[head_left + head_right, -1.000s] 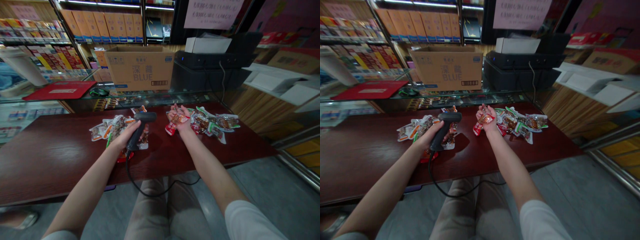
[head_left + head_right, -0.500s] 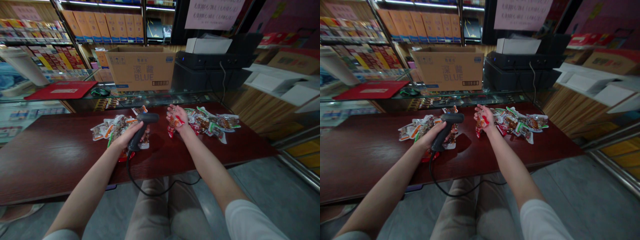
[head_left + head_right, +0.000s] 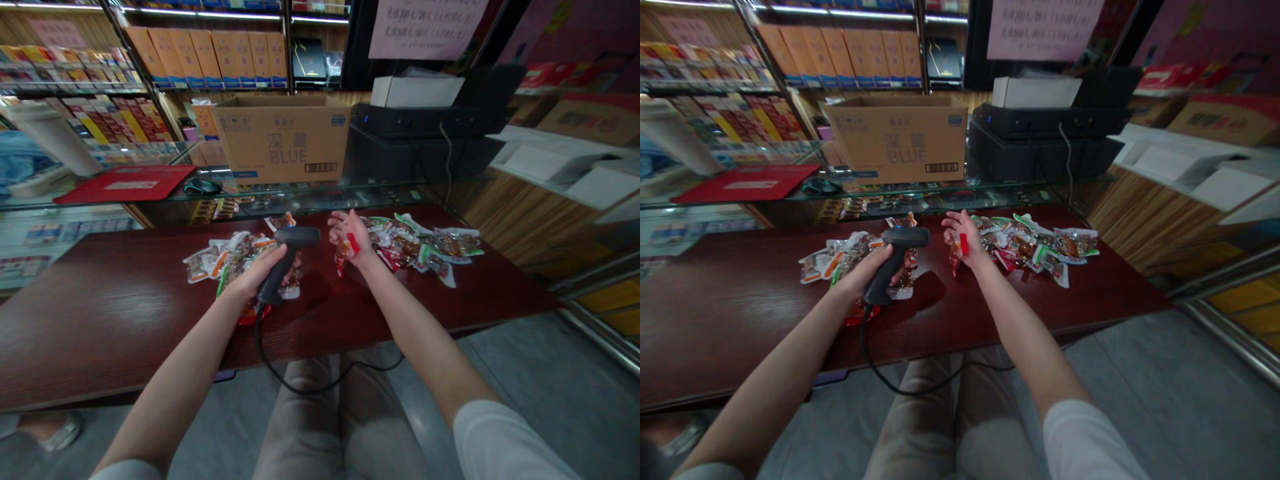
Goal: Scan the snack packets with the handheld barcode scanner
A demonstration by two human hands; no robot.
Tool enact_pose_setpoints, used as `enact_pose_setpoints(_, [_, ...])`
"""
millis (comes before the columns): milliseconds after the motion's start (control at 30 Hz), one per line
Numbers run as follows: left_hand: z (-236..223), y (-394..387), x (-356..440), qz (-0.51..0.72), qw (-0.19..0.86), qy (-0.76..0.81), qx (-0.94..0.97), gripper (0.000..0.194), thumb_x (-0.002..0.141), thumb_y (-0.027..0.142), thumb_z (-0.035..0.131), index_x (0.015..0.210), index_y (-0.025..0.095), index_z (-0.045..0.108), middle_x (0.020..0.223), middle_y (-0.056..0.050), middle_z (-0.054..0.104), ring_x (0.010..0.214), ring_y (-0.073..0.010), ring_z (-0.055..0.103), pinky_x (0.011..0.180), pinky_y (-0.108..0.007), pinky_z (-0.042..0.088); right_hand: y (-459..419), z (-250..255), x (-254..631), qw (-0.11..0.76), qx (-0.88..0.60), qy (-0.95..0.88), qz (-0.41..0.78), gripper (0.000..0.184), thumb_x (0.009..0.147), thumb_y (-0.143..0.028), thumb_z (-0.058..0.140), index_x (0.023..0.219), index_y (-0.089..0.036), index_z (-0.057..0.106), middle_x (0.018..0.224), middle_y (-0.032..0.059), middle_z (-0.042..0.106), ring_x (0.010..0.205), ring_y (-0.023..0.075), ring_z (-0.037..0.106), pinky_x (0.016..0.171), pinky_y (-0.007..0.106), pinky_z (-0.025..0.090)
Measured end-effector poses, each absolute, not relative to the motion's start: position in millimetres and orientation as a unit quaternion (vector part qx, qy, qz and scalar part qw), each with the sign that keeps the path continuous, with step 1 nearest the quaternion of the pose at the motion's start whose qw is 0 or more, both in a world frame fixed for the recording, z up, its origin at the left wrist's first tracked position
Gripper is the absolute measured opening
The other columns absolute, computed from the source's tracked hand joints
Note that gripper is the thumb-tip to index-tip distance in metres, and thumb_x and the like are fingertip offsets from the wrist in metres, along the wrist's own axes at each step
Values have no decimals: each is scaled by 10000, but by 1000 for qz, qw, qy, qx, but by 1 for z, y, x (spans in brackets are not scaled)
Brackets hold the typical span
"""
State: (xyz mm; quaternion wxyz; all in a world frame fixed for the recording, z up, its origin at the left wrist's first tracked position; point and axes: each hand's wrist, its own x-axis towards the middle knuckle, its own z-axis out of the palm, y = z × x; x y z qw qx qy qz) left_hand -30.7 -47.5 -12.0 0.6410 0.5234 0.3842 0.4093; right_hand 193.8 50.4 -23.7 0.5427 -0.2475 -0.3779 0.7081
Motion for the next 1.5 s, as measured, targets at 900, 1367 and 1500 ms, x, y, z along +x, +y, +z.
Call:
enact_pose_setpoints(900, [-5, -42, -48, 486, 679, 314, 452, 542, 780, 639, 704, 965, 132, 670, 583, -12, 564, 468, -116, 484, 410, -216, 389, 61, -50, 197, 524, -336, -574, 532, 472, 573, -353, 863, 961, -254, 613, 961, -4, 658, 928, 159, 629, 862, 306, 528])
enact_pose_setpoints(1367, [3, -43, -50, 500, 674, 343, 421, 527, 757, 639, 717, 953, 158, 634, 549, 21, 524, 425, -118, 491, 376, -221, 397, 78, -24, 268, 605, -513, -609, 1, 213, 956, -351, 523, 1066, -208, 635, 999, 88, 606, 933, 237, 598, 877, 391, 499])
enact_pose_setpoints(1500, [3, -43, -50, 498, 672, 341, 429, 547, 718, 649, 749, 932, 160, 629, 569, 16, 533, 445, -113, 490, 397, -221, 403, 68, -21, 275, 471, -587, -657, -22, 195, 956, -255, 491, 1023, -184, 660, 1149, 150, 591, 1041, 275, 604, 933, 405, 477])
